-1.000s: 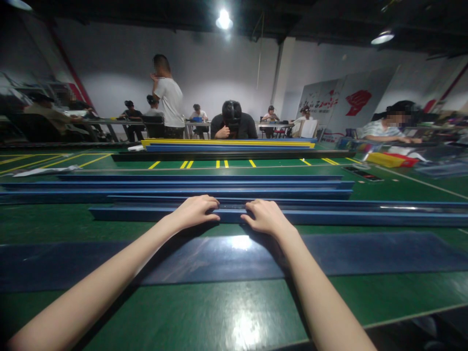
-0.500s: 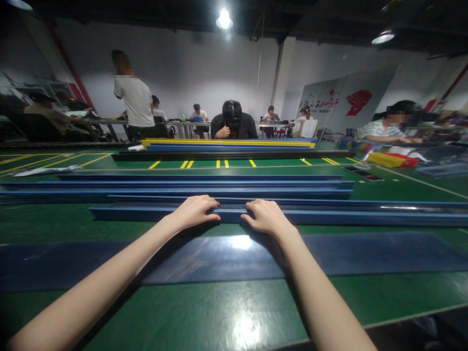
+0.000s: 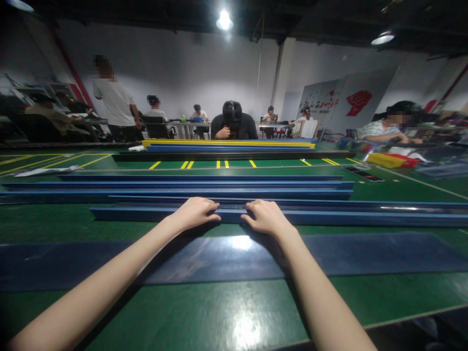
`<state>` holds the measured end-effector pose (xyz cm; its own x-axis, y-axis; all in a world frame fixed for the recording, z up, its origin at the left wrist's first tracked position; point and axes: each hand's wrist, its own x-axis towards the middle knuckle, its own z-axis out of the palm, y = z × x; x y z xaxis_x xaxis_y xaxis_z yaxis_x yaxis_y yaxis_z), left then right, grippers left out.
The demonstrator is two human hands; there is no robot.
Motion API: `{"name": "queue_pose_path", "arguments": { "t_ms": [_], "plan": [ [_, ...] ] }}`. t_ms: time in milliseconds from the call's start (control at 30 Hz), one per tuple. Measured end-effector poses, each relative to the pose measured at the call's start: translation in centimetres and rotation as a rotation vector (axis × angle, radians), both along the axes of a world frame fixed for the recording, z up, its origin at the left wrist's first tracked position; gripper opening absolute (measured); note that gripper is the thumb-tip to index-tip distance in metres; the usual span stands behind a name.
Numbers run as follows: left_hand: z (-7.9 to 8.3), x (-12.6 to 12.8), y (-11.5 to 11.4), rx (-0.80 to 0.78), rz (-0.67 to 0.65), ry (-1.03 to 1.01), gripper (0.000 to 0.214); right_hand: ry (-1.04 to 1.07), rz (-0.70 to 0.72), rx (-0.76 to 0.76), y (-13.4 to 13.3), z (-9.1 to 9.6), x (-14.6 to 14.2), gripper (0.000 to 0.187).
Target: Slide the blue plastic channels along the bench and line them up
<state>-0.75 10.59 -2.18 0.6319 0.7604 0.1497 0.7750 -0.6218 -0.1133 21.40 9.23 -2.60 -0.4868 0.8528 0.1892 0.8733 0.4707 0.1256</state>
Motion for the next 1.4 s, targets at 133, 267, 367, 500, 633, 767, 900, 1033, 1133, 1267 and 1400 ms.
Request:
{"name": "queue_pose_path", "arguments": {
  "t_ms": [133, 267, 367, 500, 633, 767, 900, 1033, 1133, 1267, 1400],
  "plan": [
    [0.04, 0.16, -0.06, -0.009, 0.004, 0.005, 0.029, -0.005, -0.002, 0.004, 0.07, -0.11, 0.03, 0.037],
    [0.02, 0.22, -0.01, -0.007, 0.008, 0.021, 0.029, -0.003, -0.007, -0.001, 0.14, -0.16, 0.02, 0.038],
    [0.04, 0.21, 0.00, -0.001, 0.001, 0.031, 0.029, 0.000, -0.002, -0.003, 0.12, -0.12, 0.03, 0.038],
    [0.10, 0.20, -0.06, 0.001, 0.000, 0.038, 0.030, 0.004, -0.006, -0.012, 0.03, -0.07, 0.01, 0.037],
    [0.09, 0.21, -0.09, 0.001, 0.010, 0.048, 0.030, 0.018, 0.006, -0.013, -0.02, -0.18, -0.09, 0.038],
    [0.04, 0.23, -0.07, 0.004, 0.008, 0.056, 0.029, 0.026, 0.019, -0.004, 0.01, -0.38, -0.20, 0.037],
    [0.04, 0.23, -0.02, 0.027, -0.006, 0.061, 0.029, 0.037, 0.040, 0.002, 0.07, -0.53, -0.32, 0.037],
    [0.02, 0.20, 0.02, 0.043, -0.031, 0.057, 0.027, 0.052, 0.055, -0.009, 0.07, -0.60, -0.58, 0.038],
    [-0.02, 0.18, 0.07, 0.052, -0.046, 0.055, 0.026, 0.058, 0.057, -0.021, 0.04, -0.67, -0.72, 0.038],
    [-0.10, 0.17, 0.14, 0.064, -0.061, 0.059, 0.025, 0.064, 0.078, -0.008, 0.05, -0.86, -0.71, 0.037],
    [-0.26, 0.08, 0.20, 0.059, -0.080, 0.041, 0.025, 0.057, 0.088, 0.006, 0.14, -1.00, -0.72, 0.038]
  ]
}}
